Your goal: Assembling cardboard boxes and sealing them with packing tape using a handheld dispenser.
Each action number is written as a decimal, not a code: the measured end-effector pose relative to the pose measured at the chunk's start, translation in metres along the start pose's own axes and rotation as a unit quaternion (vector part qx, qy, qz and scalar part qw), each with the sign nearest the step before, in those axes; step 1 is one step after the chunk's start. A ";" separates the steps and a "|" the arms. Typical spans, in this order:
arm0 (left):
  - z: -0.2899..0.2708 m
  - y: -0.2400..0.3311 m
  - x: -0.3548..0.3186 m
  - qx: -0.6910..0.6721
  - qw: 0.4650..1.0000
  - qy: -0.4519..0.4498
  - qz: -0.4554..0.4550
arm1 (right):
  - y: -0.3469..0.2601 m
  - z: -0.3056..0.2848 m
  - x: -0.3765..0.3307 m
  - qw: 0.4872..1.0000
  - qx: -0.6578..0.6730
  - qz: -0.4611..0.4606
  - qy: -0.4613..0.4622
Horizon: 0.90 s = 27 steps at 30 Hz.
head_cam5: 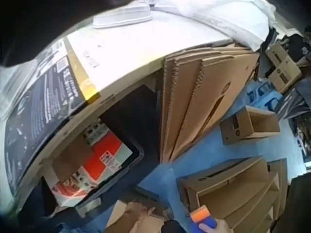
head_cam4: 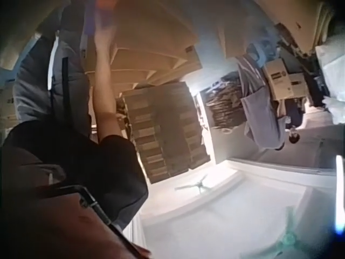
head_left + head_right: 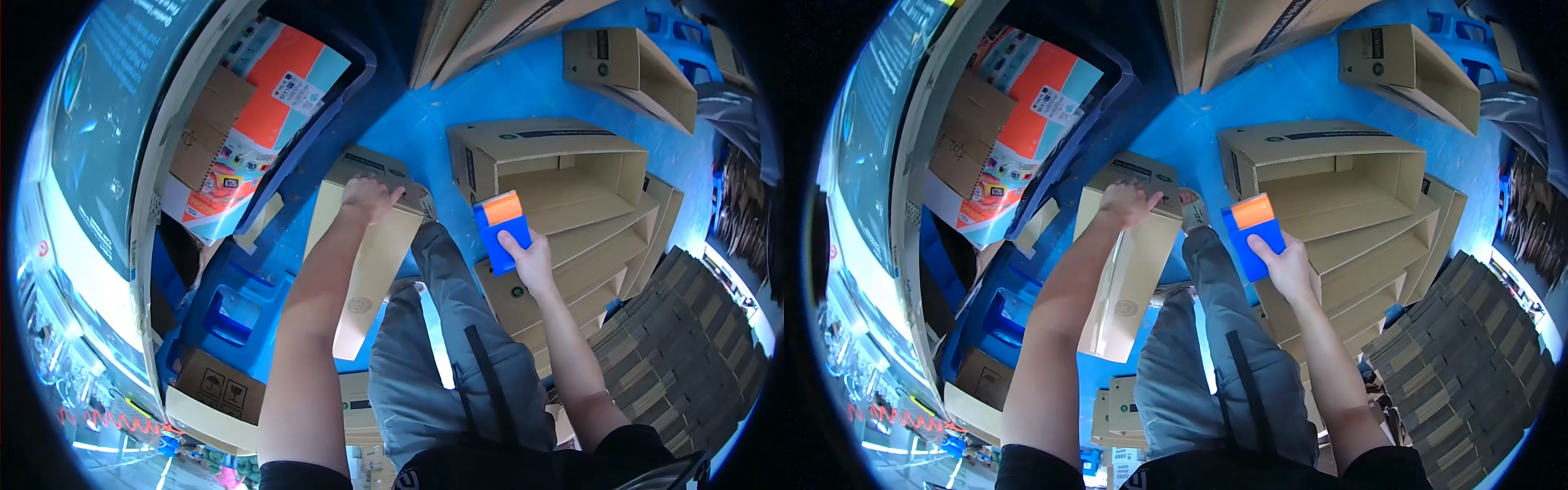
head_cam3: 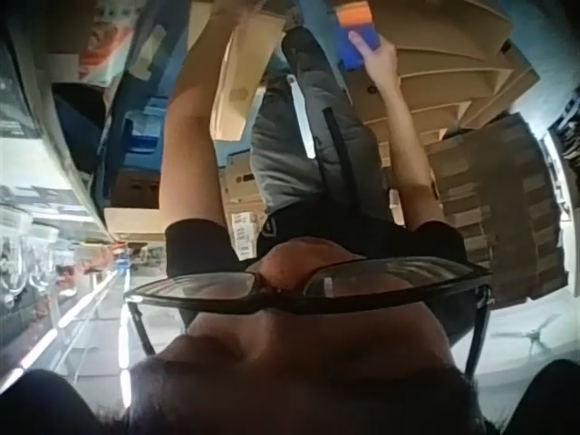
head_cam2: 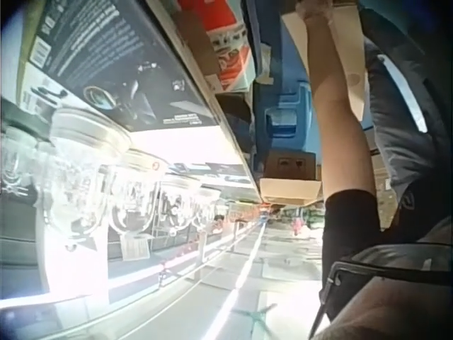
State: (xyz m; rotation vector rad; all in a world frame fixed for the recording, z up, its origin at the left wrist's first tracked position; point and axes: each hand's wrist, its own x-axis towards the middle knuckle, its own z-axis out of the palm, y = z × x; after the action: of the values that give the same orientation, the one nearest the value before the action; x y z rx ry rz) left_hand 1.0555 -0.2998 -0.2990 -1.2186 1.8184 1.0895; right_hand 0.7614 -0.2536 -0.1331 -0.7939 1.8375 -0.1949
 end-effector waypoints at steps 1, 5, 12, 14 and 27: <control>0.021 -0.012 0.007 -0.016 0.997 0.072 0.001 | -0.001 0.008 -0.002 0.997 0.028 -0.043 -0.052; 0.012 -0.024 0.004 0.065 0.959 0.261 0.088 | 0.006 0.018 -0.011 0.981 -0.033 -0.112 -0.152; -0.042 0.049 -0.113 -0.709 0.692 0.058 0.122 | 0.005 0.016 -0.015 0.926 -0.205 -0.267 -0.172; -0.034 0.051 -0.139 -0.708 0.690 0.047 0.141 | 0.003 0.023 -0.013 0.926 -0.187 -0.265 -0.195; -0.019 0.036 -0.138 -0.768 0.636 0.047 0.052 | -0.028 0.043 -0.002 0.920 -0.206 -0.196 -0.269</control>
State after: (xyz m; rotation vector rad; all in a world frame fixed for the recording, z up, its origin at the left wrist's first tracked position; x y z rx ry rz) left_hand 1.0651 -0.2587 -0.1619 -1.9637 0.5892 2.8851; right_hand 0.8113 -0.2639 -0.1362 -1.3601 1.1928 0.1578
